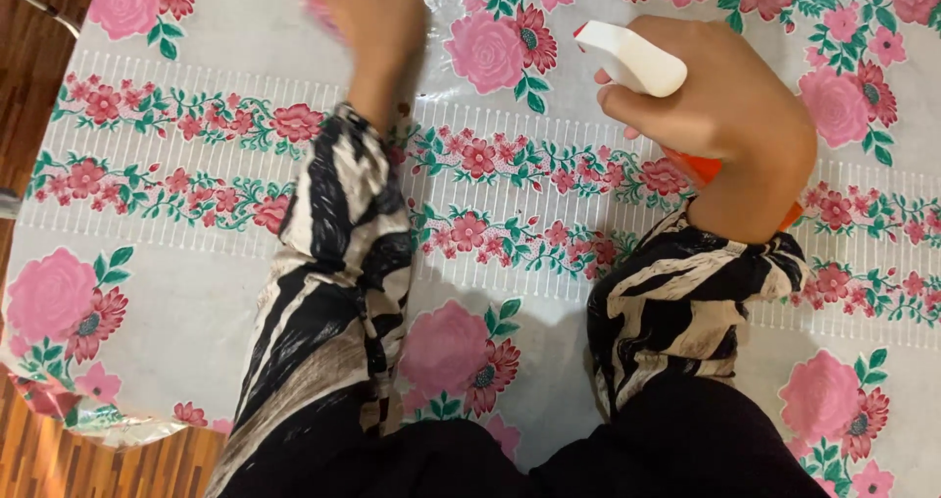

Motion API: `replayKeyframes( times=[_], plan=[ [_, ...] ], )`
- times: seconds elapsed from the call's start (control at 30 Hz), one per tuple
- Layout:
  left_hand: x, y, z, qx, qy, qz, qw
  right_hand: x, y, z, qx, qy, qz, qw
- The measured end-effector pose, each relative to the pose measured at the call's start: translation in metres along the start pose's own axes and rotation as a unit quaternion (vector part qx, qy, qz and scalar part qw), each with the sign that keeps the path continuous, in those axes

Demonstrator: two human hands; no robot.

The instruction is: Cleaning a floral patterned table using a spray cleaner and a cloth.

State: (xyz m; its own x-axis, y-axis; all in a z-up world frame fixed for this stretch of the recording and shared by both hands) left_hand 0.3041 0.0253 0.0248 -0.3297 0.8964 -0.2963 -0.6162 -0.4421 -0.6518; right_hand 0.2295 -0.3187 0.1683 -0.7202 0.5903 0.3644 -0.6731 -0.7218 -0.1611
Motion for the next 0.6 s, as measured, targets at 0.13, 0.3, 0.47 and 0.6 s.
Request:
replayKeyframes(
  times=[0.13, 0.3, 0.47, 0.6],
  plan=[
    [-0.082, 0.054, -0.008, 0.182, 0.085, -0.029, 0.979, 0.012, 0.002, 0.003, 0.015, -0.048, -0.030, 0.998],
    [-0.164, 0.120, 0.037, 0.248, 0.123, -0.174, 0.945, 0.011, 0.003, 0.000, 0.021, -0.023, -0.031, 0.999],
    [-0.202, 0.205, 0.098, 0.324, 0.233, -0.403, 0.824, 0.022, 0.002, 0.004, -0.014, -0.002, 0.055, 0.998],
    [-0.183, 0.200, 0.120, 0.303, 0.321, -0.448, 0.777, 0.028, 0.002, 0.004, -0.011, -0.007, 0.057, 0.998]
  ],
)
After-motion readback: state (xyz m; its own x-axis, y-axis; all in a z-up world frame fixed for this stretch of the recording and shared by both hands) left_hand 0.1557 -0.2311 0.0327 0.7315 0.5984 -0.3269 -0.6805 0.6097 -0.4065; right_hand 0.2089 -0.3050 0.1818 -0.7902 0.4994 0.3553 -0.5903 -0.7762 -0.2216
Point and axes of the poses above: each hand's wrist, its own y-axis away from the middle knuckle, its own z-axis out of the back of the hand, x = y × z, the point moved 10 cm from there along -y, towards the middle knuckle, and after that the axes turned 7 degrees about y, right-handed, at the moved point
